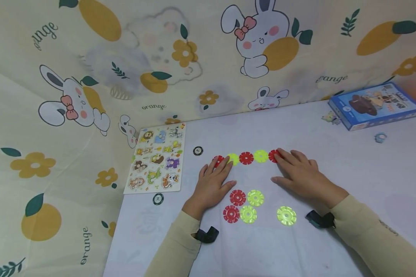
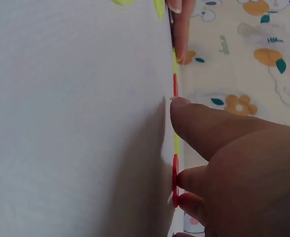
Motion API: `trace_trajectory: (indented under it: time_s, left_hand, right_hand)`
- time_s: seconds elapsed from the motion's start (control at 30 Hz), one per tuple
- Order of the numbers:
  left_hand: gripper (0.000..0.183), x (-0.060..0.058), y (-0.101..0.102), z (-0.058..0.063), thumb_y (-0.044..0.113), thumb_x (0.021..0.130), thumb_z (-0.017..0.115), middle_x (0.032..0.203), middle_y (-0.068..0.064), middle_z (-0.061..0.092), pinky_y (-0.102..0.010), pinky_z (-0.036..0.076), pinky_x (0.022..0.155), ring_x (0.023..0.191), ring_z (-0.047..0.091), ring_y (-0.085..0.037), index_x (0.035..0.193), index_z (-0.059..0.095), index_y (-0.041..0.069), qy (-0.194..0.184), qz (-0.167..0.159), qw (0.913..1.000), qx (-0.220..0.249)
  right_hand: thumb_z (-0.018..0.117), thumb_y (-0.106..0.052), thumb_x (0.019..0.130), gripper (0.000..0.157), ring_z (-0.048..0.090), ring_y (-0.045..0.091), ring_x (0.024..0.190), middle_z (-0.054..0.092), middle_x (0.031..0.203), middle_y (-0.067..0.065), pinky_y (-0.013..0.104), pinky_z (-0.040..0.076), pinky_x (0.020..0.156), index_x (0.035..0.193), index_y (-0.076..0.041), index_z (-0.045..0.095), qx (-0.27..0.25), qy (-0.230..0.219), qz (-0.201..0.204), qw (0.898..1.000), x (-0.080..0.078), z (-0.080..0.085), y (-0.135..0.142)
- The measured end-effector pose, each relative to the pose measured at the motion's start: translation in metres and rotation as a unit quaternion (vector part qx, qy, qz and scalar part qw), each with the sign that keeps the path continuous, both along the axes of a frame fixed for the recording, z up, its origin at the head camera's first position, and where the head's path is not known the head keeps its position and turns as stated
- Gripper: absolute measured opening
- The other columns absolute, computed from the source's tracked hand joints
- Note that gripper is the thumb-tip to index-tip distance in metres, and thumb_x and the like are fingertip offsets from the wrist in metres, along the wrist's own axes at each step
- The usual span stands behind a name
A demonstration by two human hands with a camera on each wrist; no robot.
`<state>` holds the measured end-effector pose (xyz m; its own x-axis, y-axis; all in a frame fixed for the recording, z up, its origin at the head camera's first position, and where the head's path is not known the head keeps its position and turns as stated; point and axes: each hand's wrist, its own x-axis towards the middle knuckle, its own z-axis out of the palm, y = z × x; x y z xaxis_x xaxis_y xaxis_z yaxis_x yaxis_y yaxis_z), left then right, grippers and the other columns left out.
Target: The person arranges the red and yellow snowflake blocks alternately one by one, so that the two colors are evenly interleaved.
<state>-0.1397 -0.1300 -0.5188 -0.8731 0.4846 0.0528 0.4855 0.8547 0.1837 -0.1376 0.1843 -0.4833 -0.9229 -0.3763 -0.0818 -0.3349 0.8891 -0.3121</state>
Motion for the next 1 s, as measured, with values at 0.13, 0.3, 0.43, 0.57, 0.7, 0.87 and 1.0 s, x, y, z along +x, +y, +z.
trace_trajectory:
  time_s: [0.13,0.3,0.43,0.57,0.7,0.87,1.0]
  left_hand:
    - [0.068,-0.001,0.0,-0.001,0.061,0.096,0.031,0.159,0.009,0.01,-0.053,0.008,0.111,0.144,0.001,-0.024,0.154,0.021,0.028,0.003,0.001,1.0,-0.001]
    - [0.068,-0.001,0.0,-0.001,0.061,0.095,0.032,0.159,0.009,0.01,-0.053,0.007,0.111,0.144,0.0,-0.024,0.154,0.021,0.028,0.003,0.001,1.0,0.001]
    - [0.068,-0.001,0.001,-0.001,0.061,0.095,0.033,0.159,0.009,0.01,-0.054,0.007,0.11,0.144,0.0,-0.024,0.154,0.021,0.028,0.002,0.0,1.0,0.0]
    - [0.068,-0.002,0.001,-0.002,0.061,0.095,0.033,0.159,0.01,0.009,-0.053,0.008,0.11,0.144,0.0,-0.024,0.154,0.02,0.029,0.002,-0.001,1.0,-0.001]
    - [0.068,-0.001,0.001,-0.002,0.061,0.095,0.033,0.159,0.01,0.009,-0.053,0.007,0.111,0.144,0.0,-0.024,0.154,0.02,0.029,0.001,-0.001,1.0,0.0]
    - [0.068,-0.001,0.0,-0.002,0.061,0.095,0.033,0.159,0.01,0.009,-0.053,0.006,0.111,0.144,0.0,-0.024,0.154,0.02,0.029,-0.002,0.0,1.0,0.002]
    - [0.068,0.0,0.0,-0.001,0.061,0.095,0.032,0.159,0.01,0.009,-0.053,0.006,0.111,0.144,0.0,-0.024,0.154,0.02,0.029,0.001,-0.001,1.0,0.0]
  right_hand:
    - [0.059,-0.066,0.082,0.093,0.011,0.044,0.137,0.016,0.157,0.013,0.063,0.026,0.091,0.151,-0.01,0.03,0.003,0.003,-0.004,1.0,-0.002,-0.004,0.0]
    - [0.057,-0.068,0.082,0.095,0.01,0.044,0.137,0.014,0.158,0.012,0.064,0.024,0.092,0.152,-0.011,0.027,-0.001,-0.006,-0.011,1.0,-0.003,-0.006,0.0]
    - [0.06,-0.063,0.082,0.091,0.012,0.043,0.137,0.014,0.158,0.011,0.068,0.021,0.094,0.152,-0.016,0.027,-0.059,-0.013,-0.029,0.998,-0.003,-0.004,0.002]
    - [0.066,-0.046,0.087,0.077,0.024,0.037,0.135,0.025,0.152,0.01,0.066,0.029,0.097,0.15,-0.02,0.032,-0.194,-0.028,-0.047,0.98,0.006,0.0,0.009]
    - [0.063,-0.032,0.094,0.062,0.044,0.029,0.122,0.041,0.143,0.007,0.055,0.045,0.088,0.148,-0.019,0.035,-0.307,-0.071,-0.045,0.948,0.025,0.005,0.019]
    - [0.06,-0.028,0.096,0.059,0.052,0.023,0.112,0.052,0.134,0.004,0.037,0.048,0.087,0.148,-0.02,0.034,-0.338,-0.135,-0.011,0.931,0.053,0.006,0.026]
    - [0.071,-0.037,0.087,0.062,0.051,0.016,0.113,0.053,0.129,-0.006,0.023,0.043,0.092,0.142,-0.024,0.045,-0.311,-0.16,0.023,0.937,0.074,0.004,0.026]
